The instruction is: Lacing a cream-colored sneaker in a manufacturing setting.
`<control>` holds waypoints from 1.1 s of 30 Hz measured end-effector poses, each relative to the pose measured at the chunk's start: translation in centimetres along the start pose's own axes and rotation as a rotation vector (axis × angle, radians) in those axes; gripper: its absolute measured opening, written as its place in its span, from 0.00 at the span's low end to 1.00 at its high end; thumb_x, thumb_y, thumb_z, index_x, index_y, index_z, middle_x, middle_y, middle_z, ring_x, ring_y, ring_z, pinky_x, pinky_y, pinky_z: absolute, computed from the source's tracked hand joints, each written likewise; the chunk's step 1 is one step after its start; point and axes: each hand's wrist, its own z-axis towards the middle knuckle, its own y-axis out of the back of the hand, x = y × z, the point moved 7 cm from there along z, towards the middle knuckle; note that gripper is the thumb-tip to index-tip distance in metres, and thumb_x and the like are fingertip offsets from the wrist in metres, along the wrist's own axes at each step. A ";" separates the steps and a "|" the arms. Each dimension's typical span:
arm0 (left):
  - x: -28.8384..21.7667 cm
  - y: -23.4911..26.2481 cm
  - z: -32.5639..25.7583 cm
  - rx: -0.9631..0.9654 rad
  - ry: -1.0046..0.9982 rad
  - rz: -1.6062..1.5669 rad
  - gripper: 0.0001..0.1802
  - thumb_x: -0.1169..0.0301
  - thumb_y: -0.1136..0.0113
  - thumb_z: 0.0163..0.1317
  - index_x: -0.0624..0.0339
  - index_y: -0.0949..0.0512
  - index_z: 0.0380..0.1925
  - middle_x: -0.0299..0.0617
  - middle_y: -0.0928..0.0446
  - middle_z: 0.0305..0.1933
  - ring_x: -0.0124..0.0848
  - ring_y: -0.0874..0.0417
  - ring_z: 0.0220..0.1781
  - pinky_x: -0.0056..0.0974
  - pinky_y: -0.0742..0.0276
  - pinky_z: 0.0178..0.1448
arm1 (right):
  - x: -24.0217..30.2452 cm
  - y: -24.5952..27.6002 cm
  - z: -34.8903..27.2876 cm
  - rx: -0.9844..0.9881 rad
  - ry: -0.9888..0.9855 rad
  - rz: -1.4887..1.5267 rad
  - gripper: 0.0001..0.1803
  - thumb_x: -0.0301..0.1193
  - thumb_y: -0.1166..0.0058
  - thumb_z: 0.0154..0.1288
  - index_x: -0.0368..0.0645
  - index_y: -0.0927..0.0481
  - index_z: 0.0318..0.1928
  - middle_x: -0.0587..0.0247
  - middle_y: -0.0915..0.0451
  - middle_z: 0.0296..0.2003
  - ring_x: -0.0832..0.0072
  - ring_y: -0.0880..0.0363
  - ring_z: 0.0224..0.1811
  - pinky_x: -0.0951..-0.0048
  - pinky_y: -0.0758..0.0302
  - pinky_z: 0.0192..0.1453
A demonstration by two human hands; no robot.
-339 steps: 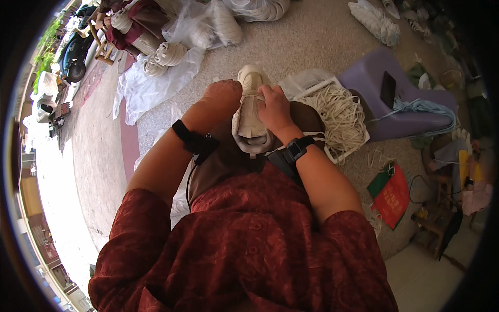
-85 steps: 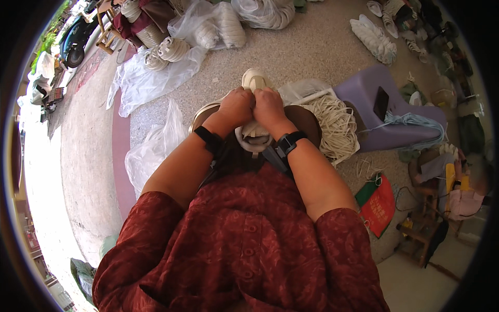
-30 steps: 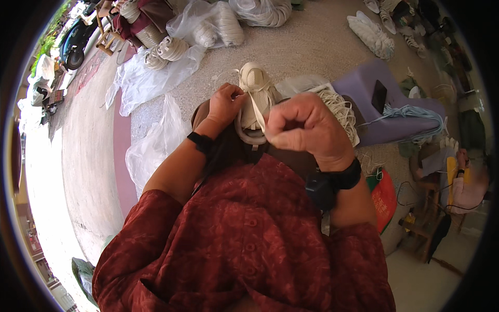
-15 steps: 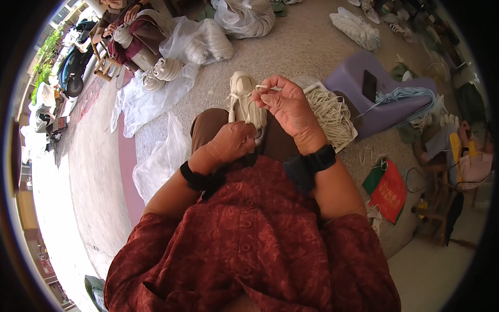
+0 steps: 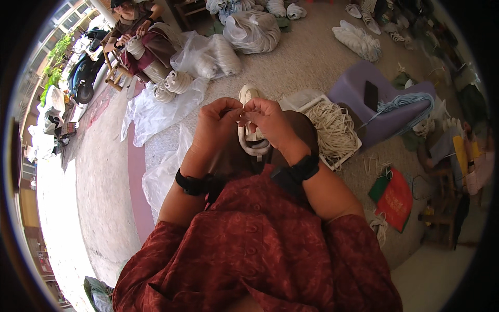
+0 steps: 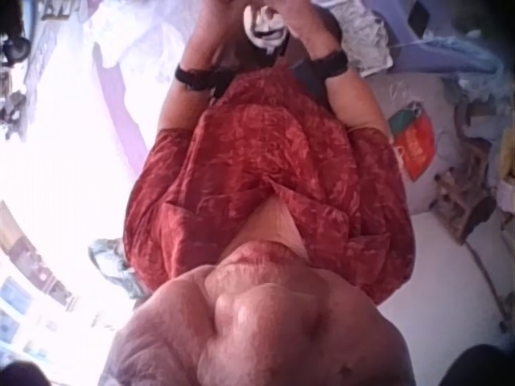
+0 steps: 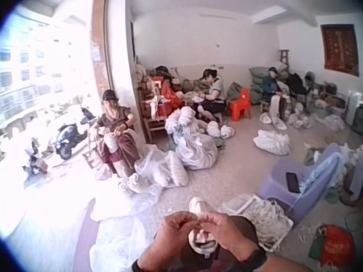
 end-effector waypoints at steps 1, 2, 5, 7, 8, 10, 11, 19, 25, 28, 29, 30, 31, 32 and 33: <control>1.8 -0.3 -0.2 0.004 0.208 -0.228 0.05 0.78 0.40 0.52 0.66 0.23 0.31 0.43 0.21 0.27 0.29 0.19 0.29 0.31 0.25 0.36 | -0.1 -0.1 -0.1 0.005 0.003 -0.001 0.03 0.22 0.52 0.61 0.38 0.25 0.32 0.67 0.24 0.23 0.85 0.32 0.20 0.84 0.33 0.25; 2.0 -0.4 -0.4 -0.001 0.206 -0.227 0.05 0.78 0.40 0.52 0.66 0.23 0.31 0.43 0.21 0.27 0.29 0.19 0.29 0.31 0.25 0.36 | -0.3 0.0 -0.2 0.009 0.026 -0.005 0.03 0.22 0.52 0.61 0.39 0.25 0.32 0.67 0.24 0.23 0.86 0.32 0.20 0.85 0.35 0.24; 2.4 -1.0 -1.0 -0.012 0.270 -0.443 0.03 0.80 0.44 0.56 0.68 0.23 0.30 0.38 0.22 0.30 0.22 0.23 0.33 0.26 0.26 0.38 | -0.4 0.3 -0.4 0.011 0.039 -0.004 0.03 0.22 0.52 0.62 0.40 0.25 0.31 0.68 0.25 0.21 0.87 0.32 0.20 0.86 0.36 0.23; 2.8 -0.8 -1.0 -0.072 0.226 -0.567 0.04 0.80 0.42 0.55 0.67 0.23 0.31 0.37 0.22 0.30 0.22 0.23 0.32 0.26 0.27 0.39 | -0.3 0.2 -0.5 0.017 0.031 -0.001 0.03 0.22 0.52 0.62 0.40 0.25 0.31 0.68 0.26 0.21 0.88 0.32 0.21 0.86 0.37 0.23; 2.9 -0.8 -1.1 -0.073 0.226 -0.567 0.04 0.80 0.42 0.55 0.67 0.23 0.31 0.37 0.22 0.30 0.22 0.23 0.32 0.26 0.27 0.39 | -0.4 0.1 -0.6 0.008 0.026 0.006 0.03 0.22 0.52 0.62 0.40 0.25 0.31 0.69 0.26 0.21 0.88 0.32 0.20 0.87 0.37 0.23; 3.1 -0.7 -1.0 -0.106 0.221 -0.557 0.05 0.79 0.42 0.55 0.67 0.23 0.33 0.37 0.22 0.31 0.22 0.23 0.32 0.26 0.26 0.39 | -0.2 -0.1 -0.6 -0.002 0.022 0.011 0.03 0.22 0.52 0.62 0.40 0.25 0.31 0.69 0.26 0.20 0.88 0.32 0.20 0.87 0.37 0.23; 3.1 -0.7 -1.0 -0.107 0.220 -0.557 0.05 0.79 0.42 0.55 0.67 0.23 0.33 0.37 0.22 0.31 0.22 0.23 0.32 0.26 0.26 0.39 | -0.3 -0.2 -0.7 -0.021 -0.005 0.029 0.03 0.22 0.52 0.62 0.40 0.26 0.31 0.70 0.26 0.20 0.88 0.32 0.20 0.86 0.37 0.22; 4.2 -0.7 -1.6 -0.167 0.315 -0.916 0.09 0.78 0.39 0.55 0.66 0.24 0.36 0.37 0.23 0.32 0.25 0.22 0.32 0.28 0.25 0.39 | 0.4 -0.7 -0.5 -0.050 0.045 0.018 0.04 0.22 0.52 0.62 0.38 0.26 0.29 0.69 0.27 0.19 0.87 0.32 0.19 0.85 0.36 0.22; 1.1 -1.2 -2.0 -0.006 0.077 -0.679 0.10 0.77 0.37 0.53 0.67 0.25 0.35 0.38 0.22 0.28 0.24 0.21 0.32 0.27 0.25 0.38 | 0.2 -0.1 -0.4 -0.181 0.044 0.014 0.04 0.22 0.52 0.62 0.37 0.26 0.29 0.68 0.26 0.19 0.86 0.33 0.18 0.84 0.37 0.21; 1.6 -1.7 -1.9 0.002 0.057 -0.764 0.08 0.78 0.39 0.54 0.66 0.24 0.35 0.38 0.22 0.28 0.24 0.22 0.29 0.27 0.25 0.37 | 0.2 -0.3 -0.4 -0.166 0.088 -0.016 0.04 0.22 0.52 0.62 0.37 0.26 0.29 0.68 0.26 0.19 0.87 0.34 0.17 0.85 0.38 0.20; 2.0 -1.7 -1.9 -0.014 0.076 -0.830 0.08 0.78 0.40 0.55 0.66 0.24 0.35 0.38 0.22 0.28 0.24 0.22 0.28 0.27 0.25 0.35 | 0.2 -0.6 -0.4 -0.130 0.077 -0.022 0.04 0.22 0.52 0.62 0.38 0.26 0.29 0.69 0.26 0.19 0.87 0.34 0.17 0.85 0.38 0.20; 2.5 -1.6 -1.9 -0.018 0.076 -0.830 0.08 0.78 0.40 0.55 0.66 0.24 0.35 0.38 0.22 0.28 0.24 0.22 0.28 0.27 0.25 0.35 | 0.1 -0.7 -0.4 -0.095 0.064 -0.027 0.04 0.22 0.53 0.62 0.38 0.26 0.29 0.69 0.26 0.19 0.88 0.35 0.18 0.85 0.39 0.21; 3.6 -1.2 -2.0 -0.062 0.146 -0.804 0.08 0.78 0.40 0.55 0.66 0.24 0.36 0.38 0.22 0.28 0.24 0.22 0.27 0.26 0.26 0.33 | 0.1 -0.6 -0.5 -0.092 0.062 -0.028 0.04 0.22 0.53 0.62 0.38 0.26 0.29 0.69 0.26 0.19 0.88 0.35 0.18 0.85 0.39 0.21; 4.5 -0.9 -2.2 -0.106 0.217 -0.778 0.08 0.78 0.40 0.55 0.66 0.24 0.36 0.39 0.22 0.28 0.23 0.22 0.26 0.25 0.27 0.31 | 0.2 -0.7 -0.6 -0.051 0.069 -0.080 0.04 0.22 0.53 0.62 0.39 0.26 0.29 0.70 0.26 0.20 0.88 0.35 0.18 0.85 0.39 0.21; 4.3 -0.9 -2.2 -0.108 0.218 -0.778 0.08 0.78 0.40 0.55 0.66 0.24 0.36 0.39 0.22 0.28 0.23 0.22 0.26 0.25 0.27 0.31 | 0.2 -0.8 -0.6 -0.013 0.076 -0.131 0.05 0.22 0.53 0.62 0.39 0.26 0.29 0.71 0.26 0.20 0.89 0.35 0.18 0.86 0.39 0.21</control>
